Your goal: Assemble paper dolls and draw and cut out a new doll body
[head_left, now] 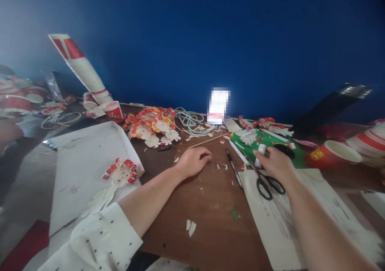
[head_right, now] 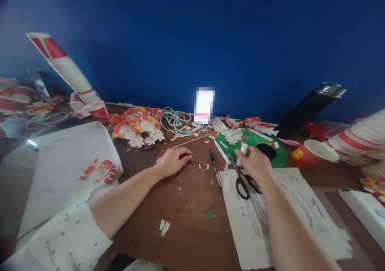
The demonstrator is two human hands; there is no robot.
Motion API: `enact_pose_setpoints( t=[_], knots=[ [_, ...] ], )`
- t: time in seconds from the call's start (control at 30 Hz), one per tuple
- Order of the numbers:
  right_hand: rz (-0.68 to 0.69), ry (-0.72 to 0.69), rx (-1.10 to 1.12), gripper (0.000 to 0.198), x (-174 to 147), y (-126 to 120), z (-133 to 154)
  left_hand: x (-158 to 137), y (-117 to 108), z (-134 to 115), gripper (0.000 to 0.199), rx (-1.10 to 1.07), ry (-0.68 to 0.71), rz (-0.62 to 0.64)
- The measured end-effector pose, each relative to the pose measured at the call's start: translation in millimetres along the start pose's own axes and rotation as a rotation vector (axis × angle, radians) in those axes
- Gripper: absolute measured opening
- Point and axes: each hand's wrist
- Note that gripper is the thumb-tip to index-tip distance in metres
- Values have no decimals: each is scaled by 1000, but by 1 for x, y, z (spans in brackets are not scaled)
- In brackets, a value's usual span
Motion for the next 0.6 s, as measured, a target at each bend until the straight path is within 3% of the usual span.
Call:
enact_pose_setpoints(
  t=[0.1,0.2,0.3,0.37,0.47,0.6],
  knots=[
    [30,5,-84,49,-3,3,2,0,0,0,20,93,60,10],
    [-113,-2,-102,57,-16,2,14,1,1,2,20,113,68,19],
    [-233,-151,-39,47,-37,5,35,2,2,4,20,122,45,14],
    [-91,-278,-59,43,-51,12,49,2,2,5,20,129,45,10],
    [77,-353,-208,38,-64,22,64,3,3,6,22,132,76,19],
    [142,-291,-287,35,-64,27,70,3,3,9,22,145,96,21]
  ],
)
Point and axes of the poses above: each hand's wrist, its own x-axis towards the middle knuckle, its own y-axis out of the palm, z = x × y, and after that the axes turned 3 degrees about z, right-handed
